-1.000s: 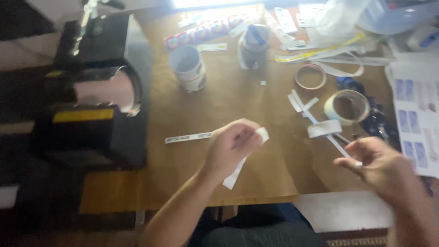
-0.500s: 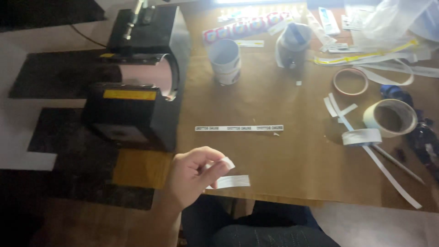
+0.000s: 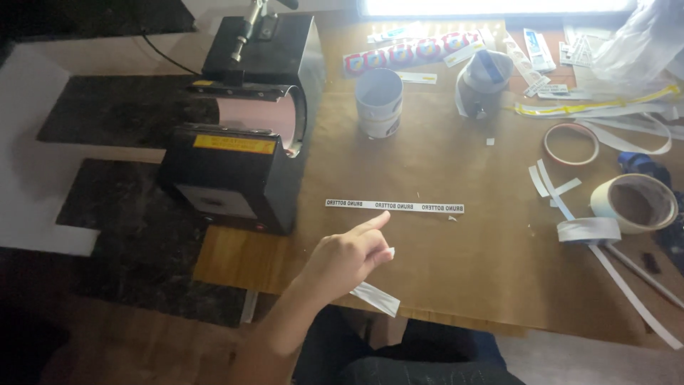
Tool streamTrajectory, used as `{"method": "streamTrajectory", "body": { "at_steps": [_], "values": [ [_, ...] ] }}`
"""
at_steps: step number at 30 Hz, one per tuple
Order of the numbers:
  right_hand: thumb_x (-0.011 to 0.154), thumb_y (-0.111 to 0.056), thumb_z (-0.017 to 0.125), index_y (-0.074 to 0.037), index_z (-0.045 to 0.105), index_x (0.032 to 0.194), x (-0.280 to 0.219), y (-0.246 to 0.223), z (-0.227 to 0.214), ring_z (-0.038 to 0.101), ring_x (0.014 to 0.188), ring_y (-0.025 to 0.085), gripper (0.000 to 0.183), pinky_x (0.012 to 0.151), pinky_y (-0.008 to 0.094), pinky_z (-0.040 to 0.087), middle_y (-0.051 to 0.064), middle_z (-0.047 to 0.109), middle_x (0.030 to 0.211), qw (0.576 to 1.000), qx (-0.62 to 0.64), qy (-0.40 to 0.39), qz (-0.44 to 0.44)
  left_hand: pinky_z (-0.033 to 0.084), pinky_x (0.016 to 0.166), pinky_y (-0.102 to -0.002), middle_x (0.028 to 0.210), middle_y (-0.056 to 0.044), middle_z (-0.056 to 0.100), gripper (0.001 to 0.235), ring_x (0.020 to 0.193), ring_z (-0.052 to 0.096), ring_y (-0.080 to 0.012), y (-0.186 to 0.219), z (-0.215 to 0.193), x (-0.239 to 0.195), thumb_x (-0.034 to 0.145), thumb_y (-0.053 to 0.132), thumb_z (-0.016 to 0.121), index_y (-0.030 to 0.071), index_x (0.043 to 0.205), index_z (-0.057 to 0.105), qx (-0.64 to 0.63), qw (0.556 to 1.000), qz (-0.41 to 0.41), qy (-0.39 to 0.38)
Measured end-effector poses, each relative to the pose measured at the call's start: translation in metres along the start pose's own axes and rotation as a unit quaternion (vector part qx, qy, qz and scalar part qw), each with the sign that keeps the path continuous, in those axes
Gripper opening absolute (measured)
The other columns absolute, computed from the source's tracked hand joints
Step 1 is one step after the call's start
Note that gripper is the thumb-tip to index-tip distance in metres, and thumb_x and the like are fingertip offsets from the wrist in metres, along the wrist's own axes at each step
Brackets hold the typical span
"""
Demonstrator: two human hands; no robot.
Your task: Cutting a white strip of material and applying a thin yellow adhesive strip to it
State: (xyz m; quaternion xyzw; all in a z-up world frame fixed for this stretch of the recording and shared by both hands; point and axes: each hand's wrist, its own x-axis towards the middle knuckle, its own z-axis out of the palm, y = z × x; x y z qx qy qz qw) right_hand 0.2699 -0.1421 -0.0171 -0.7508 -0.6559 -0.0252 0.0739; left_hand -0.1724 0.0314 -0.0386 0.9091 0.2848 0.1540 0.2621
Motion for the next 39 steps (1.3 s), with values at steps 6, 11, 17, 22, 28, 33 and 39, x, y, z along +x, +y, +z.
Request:
{"method": "streamTrajectory", "body": {
  "at_steps": [6,11,17,22,28,33,39],
  "values": [
    [0.062,-0.070,0.074,-0.036,0.046,0.147,0.011,-0.134,0.039,0.044,0.148,0.024,0.096,0.106,0.053,0.045,0.003,0.045,0.160,0.993,-0.078,-0.014,-0.089,0.053,0.048,-0.038,0.145,-0.009,0.063,0.023,0.068,0.075,-0.0252,-0.030,0.033,0.001,0.093,0.025,0.072,0.014,0.081,0.057,0.080,0.994,0.076,0.027],
    [0.085,-0.083,0.030,-0.042,0.025,0.160,0.011,-0.151,0.098,0.012,0.162,0.027,0.085,0.120,0.063,0.015,0.000,0.017,0.174,0.983,-0.102,0.071,-0.133,0.050,0.043,-0.033,0.152,-0.014,0.055,0.021,0.064,0.073,-0.0232,-0.033,0.036,0.002,0.095,0.021,0.069,0.015,0.080,0.057,0.068,0.992,0.085,0.070],
    [0.094,-0.085,0.017,-0.037,0.017,0.164,-0.008,-0.134,0.107,0.004,0.163,0.024,0.085,0.121,0.056,0.003,0.000,0.010,0.176,0.981,-0.169,0.062,-0.078,0.052,0.047,-0.036,0.147,-0.012,0.061,0.018,0.072,0.075,-0.0241,-0.042,0.041,0.004,0.095,0.025,0.068,0.015,0.085,0.056,0.079,0.992,0.081,0.047],
    [0.088,-0.084,0.025,-0.006,0.026,0.159,-0.014,-0.132,0.071,0.008,0.164,0.027,0.105,0.120,0.070,0.003,0.018,0.013,0.175,0.989,-0.054,-0.014,0.135,0.052,0.046,-0.036,0.145,-0.012,0.062,0.018,0.068,0.075,-0.0234,-0.045,0.041,0.003,0.095,0.023,0.069,0.013,0.086,0.057,0.079,0.991,0.086,0.057],
    [0.078,-0.083,0.054,-0.026,0.014,0.165,0.058,-0.189,0.096,-0.008,0.159,0.020,0.111,0.122,0.051,-0.011,-0.002,0.005,0.173,0.999,0.021,-0.023,-0.043,0.054,0.048,-0.037,0.144,-0.010,0.064,0.017,0.076,0.076,-0.0237,-0.046,0.042,0.004,0.096,0.024,0.068,0.013,0.089,0.058,0.100,0.987,0.105,0.066],
    [0.085,-0.094,0.020,-0.024,0.011,0.165,0.087,-0.210,0.110,0.004,0.160,0.024,0.107,0.124,0.065,0.003,0.000,0.009,0.173,0.979,-0.040,-0.183,-0.075,0.057,0.053,-0.027,0.136,-0.005,0.069,0.024,0.072,0.077,-0.0224,-0.051,0.040,0.000,0.102,0.034,0.060,0.018,0.085,0.055,0.112,0.983,0.119,0.087],
    [0.091,-0.089,0.019,-0.021,0.011,0.166,0.056,-0.156,0.115,0.005,0.160,0.027,0.102,0.121,0.069,-0.001,0.007,0.010,0.174,0.987,-0.056,-0.147,0.042,0.059,0.056,-0.028,0.138,-0.007,0.067,0.020,0.075,0.078,-0.0213,-0.058,0.043,0.002,0.100,0.034,0.062,0.018,0.088,0.058,0.108,0.982,0.133,0.078]
  ]
}}
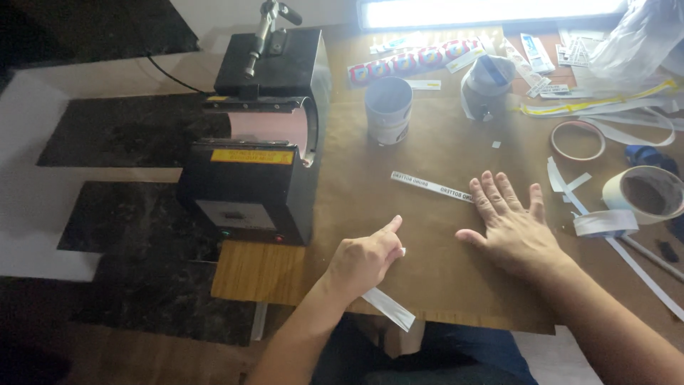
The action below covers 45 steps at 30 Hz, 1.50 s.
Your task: Cutting a white strip of material and applying a thin yellow adhesive strip to it
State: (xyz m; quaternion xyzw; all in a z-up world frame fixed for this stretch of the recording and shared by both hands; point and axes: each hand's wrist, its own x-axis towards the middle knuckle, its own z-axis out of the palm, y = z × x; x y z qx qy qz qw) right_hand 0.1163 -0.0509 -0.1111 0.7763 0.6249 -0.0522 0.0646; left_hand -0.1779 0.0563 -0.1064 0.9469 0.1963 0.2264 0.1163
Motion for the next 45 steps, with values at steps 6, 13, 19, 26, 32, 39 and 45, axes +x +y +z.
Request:
{"method": "streamTrajectory", "body": {
  "at_steps": [6,13,19,26,32,39,45],
  "values": [
    [0.087,-0.094,0.017,-0.034,0.004,0.166,-0.002,-0.014,-0.016,-0.002,0.160,0.025,0.100,0.122,0.069,-0.002,-0.001,0.004,0.174,0.996,-0.060,-0.048,-0.055,0.060,0.055,-0.033,0.144,-0.003,0.064,0.022,0.070,0.076,-0.0239,0.007,0.004,0.004,0.099,0.033,0.062,0.015,0.090,0.054,0.045,0.999,0.017,0.002],
    [0.086,-0.094,0.016,-0.035,0.004,0.165,0.015,-0.026,-0.022,-0.003,0.160,0.025,0.100,0.124,0.066,0.000,-0.001,0.003,0.174,0.992,-0.054,-0.078,-0.077,0.058,0.049,-0.031,0.137,-0.013,0.067,0.021,0.062,0.076,-0.0230,0.010,-0.012,0.020,0.104,0.026,0.055,0.012,0.088,0.055,0.033,0.999,-0.025,-0.023],
    [0.087,-0.088,0.020,-0.024,-0.002,0.164,-0.007,0.028,-0.003,-0.012,0.156,0.021,0.102,0.116,0.060,-0.019,-0.002,-0.007,0.172,0.999,0.017,0.005,-0.026,0.048,0.039,-0.038,0.144,-0.005,0.065,0.028,0.061,0.073,-0.0221,-0.007,0.015,0.010,0.097,0.022,0.065,0.003,0.117,0.057,0.064,0.998,-0.013,0.010],
    [0.088,-0.084,0.024,-0.007,0.017,0.164,-0.056,0.065,0.002,0.001,0.164,0.028,0.109,0.119,0.069,-0.001,0.015,0.010,0.175,0.979,0.044,0.184,0.077,0.051,0.044,-0.037,0.145,-0.006,0.064,0.037,0.068,0.074,-0.0209,-0.013,0.016,0.012,0.100,0.025,0.062,0.004,0.130,0.059,0.068,0.998,0.013,0.010],
    [0.085,-0.051,0.057,-0.008,0.041,0.157,-0.050,0.030,-0.032,0.031,0.157,0.032,0.086,0.123,0.057,0.026,0.019,0.035,0.168,0.958,0.083,0.263,-0.077,0.056,0.055,-0.038,0.145,-0.012,0.063,0.014,0.083,0.077,-0.0247,-0.003,-0.003,0.023,0.095,0.023,0.070,0.011,0.094,0.061,0.005,1.000,-0.013,0.006],
    [0.079,-0.028,0.081,-0.021,0.065,0.138,-0.058,-0.009,-0.041,0.064,0.126,0.019,0.062,0.109,0.035,0.047,0.003,0.067,0.141,0.942,0.262,0.201,-0.057,0.050,0.090,-0.026,0.133,-0.015,0.071,0.021,0.117,0.073,-0.0185,0.032,-0.046,0.044,0.095,0.032,0.067,0.013,0.085,0.068,-0.276,0.946,-0.152,-0.079],
    [0.075,-0.032,0.086,-0.022,0.077,0.116,-0.056,-0.058,-0.062,0.081,0.082,0.005,0.043,0.082,0.022,0.059,-0.010,0.084,0.101,0.886,0.447,0.108,-0.054,0.049,0.074,-0.034,0.086,0.000,0.075,0.026,0.080,0.070,-0.0193,0.060,-0.050,0.061,0.097,0.043,0.056,0.025,0.102,0.074,-0.248,0.927,-0.217,-0.178]
  ]
}}
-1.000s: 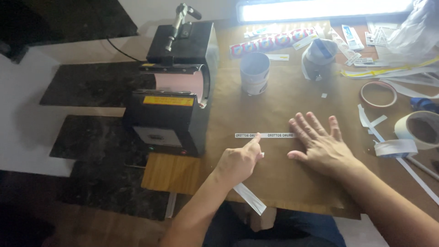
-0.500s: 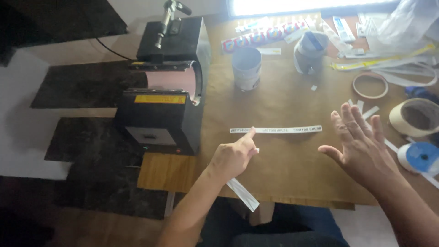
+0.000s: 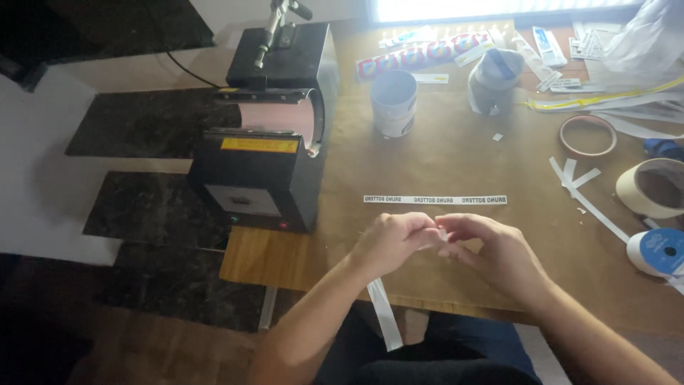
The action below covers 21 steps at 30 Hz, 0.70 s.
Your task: Cutting a white strip of material and applying a thin yellow adhesive strip to it
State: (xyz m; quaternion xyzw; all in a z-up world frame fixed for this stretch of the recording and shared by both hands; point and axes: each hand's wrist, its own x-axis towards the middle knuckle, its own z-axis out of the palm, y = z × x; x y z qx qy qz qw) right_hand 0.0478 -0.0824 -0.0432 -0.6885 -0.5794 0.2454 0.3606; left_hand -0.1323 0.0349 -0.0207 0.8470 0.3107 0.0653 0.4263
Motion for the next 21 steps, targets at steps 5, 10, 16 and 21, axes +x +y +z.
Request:
{"method": "streamTrajectory", "body": {
  "at_steps": [5,10,16,21],
  "values": [
    [0.078,-0.030,0.087,-0.034,0.081,0.098,-0.009,0.011,0.011,0.078,0.088,0.015,0.021,0.084,0.032,0.058,-0.006,0.081,0.083,0.994,-0.057,0.073,0.052,0.058,0.081,-0.044,0.086,-0.006,0.077,0.046,0.092,0.075,-0.0362,-0.010,0.018,-0.004,0.103,0.064,0.040,0.032,0.106,0.073,-0.039,0.999,-0.014,0.014],
    [0.084,-0.031,0.083,-0.028,0.082,0.089,-0.012,0.015,-0.021,0.070,0.071,0.005,0.006,0.079,0.021,0.050,-0.013,0.080,0.088,0.982,-0.084,0.064,0.155,0.050,0.078,-0.028,0.095,0.008,0.078,0.033,0.080,0.069,-0.0107,0.000,-0.007,-0.020,0.095,0.048,0.056,0.026,0.112,0.072,-0.046,0.995,-0.059,-0.061],
    [0.084,-0.016,0.082,-0.015,0.081,0.100,-0.010,0.005,-0.010,0.073,0.085,0.006,0.016,0.091,0.020,0.054,-0.005,0.083,0.099,0.987,0.028,0.020,0.156,0.056,0.091,-0.032,0.112,-0.001,0.080,0.037,0.101,0.076,-0.0184,-0.004,-0.002,-0.018,0.095,0.038,0.064,0.019,0.125,0.056,-0.064,0.995,-0.054,-0.058],
    [0.073,-0.030,0.089,-0.025,0.084,0.101,-0.010,-0.008,0.017,0.072,0.070,0.003,0.029,0.072,0.021,0.056,-0.010,0.086,0.083,0.993,0.002,-0.017,0.115,0.053,0.085,-0.037,0.094,-0.005,0.079,0.044,0.093,0.076,-0.0270,-0.013,0.032,-0.006,0.093,0.043,0.064,0.017,0.126,0.053,-0.111,0.991,-0.019,0.069]
  ]
}}
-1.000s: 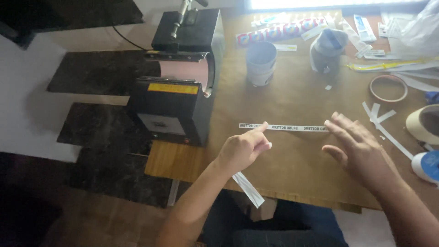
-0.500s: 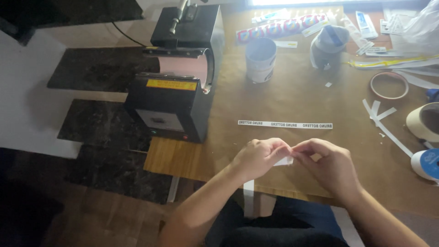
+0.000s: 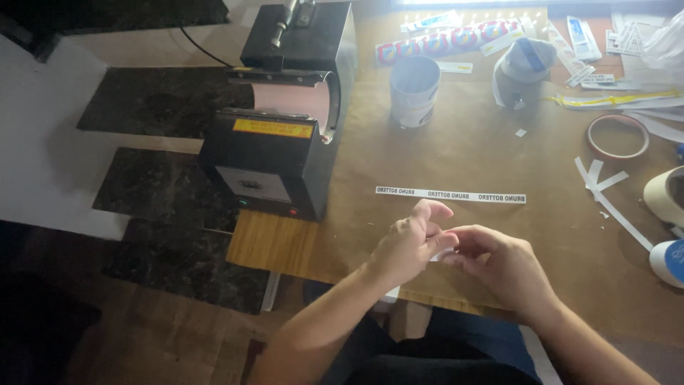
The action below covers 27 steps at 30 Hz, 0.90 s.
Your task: Cutting a white strip of material and applying a thin yellow adhesive strip to it
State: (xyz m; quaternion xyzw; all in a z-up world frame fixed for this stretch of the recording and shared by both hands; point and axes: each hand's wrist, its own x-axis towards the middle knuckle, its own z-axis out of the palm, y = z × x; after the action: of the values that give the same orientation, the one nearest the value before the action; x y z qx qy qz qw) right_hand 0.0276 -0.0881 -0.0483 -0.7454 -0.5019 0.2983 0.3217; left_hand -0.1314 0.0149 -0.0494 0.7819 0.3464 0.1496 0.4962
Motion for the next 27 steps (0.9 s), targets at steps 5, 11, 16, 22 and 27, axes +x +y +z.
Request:
{"method": "streamTrajectory", "body": {
  "at_steps": [5,11,16,22,27],
  "values": [
    [0.082,-0.022,0.083,-0.022,0.084,0.082,-0.002,0.004,-0.008,0.070,0.060,0.006,0.001,0.070,0.020,0.054,-0.011,0.081,0.072,0.999,-0.025,-0.004,0.046,0.053,0.086,-0.046,0.097,-0.003,0.078,0.075,0.101,0.075,-0.0322,0.000,0.003,-0.003,0.090,0.070,0.033,0.013,0.136,0.048,0.024,0.999,-0.027,-0.019],
    [0.082,-0.018,0.078,-0.020,0.078,0.097,-0.001,-0.019,-0.020,0.068,0.069,0.009,0.015,0.074,0.024,0.055,-0.006,0.080,0.084,0.995,0.039,-0.035,0.085,0.050,0.085,-0.049,0.098,-0.007,0.078,0.037,0.099,0.073,-0.0376,0.004,0.010,-0.004,0.103,0.039,0.044,0.015,0.131,0.047,0.011,0.999,-0.033,-0.001],
    [0.073,-0.026,0.090,-0.024,0.077,0.106,0.005,0.014,0.002,0.076,0.075,0.006,0.036,0.077,0.022,0.056,-0.005,0.087,0.085,0.996,0.040,-0.039,0.076,0.053,0.071,-0.057,0.097,-0.018,0.075,0.031,0.089,0.073,-0.0474,-0.004,0.033,-0.005,0.104,0.035,0.046,0.012,0.124,0.046,0.100,0.991,0.032,0.078],
    [0.083,0.000,0.080,-0.006,0.077,0.100,0.011,0.030,-0.005,0.072,0.078,0.012,0.019,0.078,0.025,0.056,0.003,0.080,0.087,0.985,0.162,-0.040,0.038,0.052,0.072,-0.054,0.100,-0.016,0.071,0.037,0.089,0.073,-0.0463,-0.006,0.031,-0.007,0.103,0.038,0.049,0.008,0.122,0.040,0.017,0.996,0.054,0.063],
    [0.082,-0.019,0.087,-0.019,0.080,0.099,0.014,0.040,-0.044,0.067,0.077,0.009,0.018,0.079,0.023,0.046,-0.001,0.079,0.082,0.992,-0.005,0.027,0.122,0.054,0.085,-0.033,0.100,-0.004,0.076,0.049,0.092,0.074,-0.0203,-0.002,-0.016,-0.011,0.088,0.043,0.067,0.016,0.128,0.056,0.000,0.997,-0.022,-0.071]
  ]
}}
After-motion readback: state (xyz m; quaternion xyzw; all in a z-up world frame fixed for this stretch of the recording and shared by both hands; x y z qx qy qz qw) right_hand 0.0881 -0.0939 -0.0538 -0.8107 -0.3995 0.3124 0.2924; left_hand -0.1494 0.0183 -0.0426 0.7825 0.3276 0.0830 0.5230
